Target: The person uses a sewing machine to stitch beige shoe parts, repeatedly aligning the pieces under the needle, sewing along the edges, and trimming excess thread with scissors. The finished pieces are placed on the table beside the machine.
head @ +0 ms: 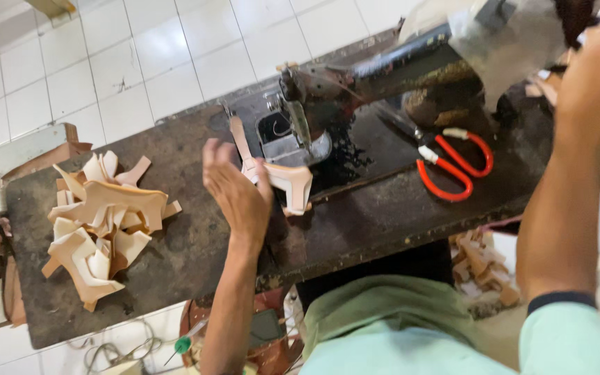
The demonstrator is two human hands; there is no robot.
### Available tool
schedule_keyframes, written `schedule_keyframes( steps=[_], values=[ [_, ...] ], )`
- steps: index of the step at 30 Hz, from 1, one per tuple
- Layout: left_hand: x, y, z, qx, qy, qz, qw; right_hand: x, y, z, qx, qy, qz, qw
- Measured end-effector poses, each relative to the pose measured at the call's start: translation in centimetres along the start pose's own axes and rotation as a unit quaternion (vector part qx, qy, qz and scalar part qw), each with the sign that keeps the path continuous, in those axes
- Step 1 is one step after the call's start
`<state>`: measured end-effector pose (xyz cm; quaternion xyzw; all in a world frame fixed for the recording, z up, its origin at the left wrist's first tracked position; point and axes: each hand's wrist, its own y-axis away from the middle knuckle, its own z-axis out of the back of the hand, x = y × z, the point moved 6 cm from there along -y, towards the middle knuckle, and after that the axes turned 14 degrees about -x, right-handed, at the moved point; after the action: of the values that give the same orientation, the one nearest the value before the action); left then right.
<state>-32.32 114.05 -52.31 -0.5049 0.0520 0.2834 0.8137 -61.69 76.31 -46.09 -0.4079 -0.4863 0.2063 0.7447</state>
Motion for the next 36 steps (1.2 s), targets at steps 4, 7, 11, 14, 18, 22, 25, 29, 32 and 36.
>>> schedule_keyframes(
  steps=[4,7,11,14,18,22,25,29,32,36],
  values=[
    [-3.6,0.8,-1.4,0.128,0.117,-0.112,0.978,10.0,4.9,3.8,0.05,-0.29,0.013,0.956],
    [-4.5,0.6,-2.7,0.145,0.153,-0.106,0.972,15.5,8.9,2.0,0.224,-0.27,0.094,0.932],
    [-3.5,1.0,-4.0,0.206,0.171,0.041,0.963,18.3,12.1,-2.0,0.337,-0.276,0.096,0.895],
    [-4.0,0.8,-2.7,0.164,0.227,-0.014,0.96,17.4,14.0,-5.1,0.451,-0.276,-0.043,0.848],
    [-4.2,1.0,-1.4,0.133,0.2,-0.074,0.968,16.3,15.6,-7.9,0.51,-0.232,-0.066,0.826],
    [-4.1,1.3,-1.6,0.124,0.169,-0.051,0.977,15.0,17.7,-10.9,0.608,-0.189,-0.164,0.753],
    [-4.5,1.6,-1.4,0.105,0.133,-0.096,0.981,14.6,18.7,-12.0,0.635,-0.155,-0.207,0.728],
    [-4.5,1.9,-0.9,0.113,0.132,-0.112,0.978,14.5,19.2,-12.6,0.637,-0.128,-0.222,0.727],
    [-4.7,2.1,-0.8,0.116,0.137,-0.124,0.976,14.8,19.7,-12.8,0.618,-0.191,-0.267,0.714],
    [-4.8,2.3,-1.0,0.104,0.132,-0.131,0.977,14.8,20.1,-12.9,0.622,-0.149,-0.217,0.738]
  ],
)
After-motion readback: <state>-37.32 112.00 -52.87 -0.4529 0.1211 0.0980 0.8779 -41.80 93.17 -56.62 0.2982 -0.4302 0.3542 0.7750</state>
